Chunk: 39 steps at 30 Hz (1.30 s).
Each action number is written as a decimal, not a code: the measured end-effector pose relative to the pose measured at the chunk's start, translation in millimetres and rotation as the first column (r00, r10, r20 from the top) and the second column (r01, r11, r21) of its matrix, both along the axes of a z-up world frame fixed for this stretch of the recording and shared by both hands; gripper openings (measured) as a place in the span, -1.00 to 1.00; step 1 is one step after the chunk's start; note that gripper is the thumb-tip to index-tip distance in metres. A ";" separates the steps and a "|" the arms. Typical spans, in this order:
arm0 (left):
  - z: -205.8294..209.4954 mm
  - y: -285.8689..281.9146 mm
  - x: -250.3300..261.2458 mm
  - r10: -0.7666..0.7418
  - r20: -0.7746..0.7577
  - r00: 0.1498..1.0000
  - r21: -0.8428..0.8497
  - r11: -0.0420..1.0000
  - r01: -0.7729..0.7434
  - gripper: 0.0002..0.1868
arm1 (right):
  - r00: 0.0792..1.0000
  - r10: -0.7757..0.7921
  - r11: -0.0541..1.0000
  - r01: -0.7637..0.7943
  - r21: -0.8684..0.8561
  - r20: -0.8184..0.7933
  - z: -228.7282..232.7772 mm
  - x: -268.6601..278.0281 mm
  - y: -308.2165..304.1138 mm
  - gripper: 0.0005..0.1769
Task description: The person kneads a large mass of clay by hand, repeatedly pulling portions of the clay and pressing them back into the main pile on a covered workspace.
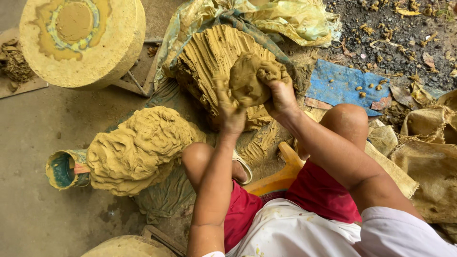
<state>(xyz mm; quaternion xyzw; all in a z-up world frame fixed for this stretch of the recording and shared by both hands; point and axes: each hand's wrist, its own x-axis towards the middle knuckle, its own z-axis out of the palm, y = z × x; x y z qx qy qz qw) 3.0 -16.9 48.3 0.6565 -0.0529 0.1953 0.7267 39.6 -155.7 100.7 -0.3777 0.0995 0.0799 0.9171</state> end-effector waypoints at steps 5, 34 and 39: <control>-26.5 -10.6 2.1 0.189 -0.088 0.978 0.226 0.960 -0.165 -0.30 | 0.993 0.001 0.999 0.005 0.048 -0.119 -33.2 -8.6 3.9 -0.53; -23.6 17.9 -8.1 -0.019 -0.122 0.992 0.030 0.999 0.022 -0.62 | 0.989 0.077 0.997 -0.078 -0.005 -0.123 18.6 -14.5 0.6 -0.33; -10.9 39.1 -10.6 -0.056 -0.297 0.953 0.835 0.470 0.288 0.34 | 0.988 0.147 0.989 -0.147 0.006 -0.035 -5.9 9.4 -28.9 -0.31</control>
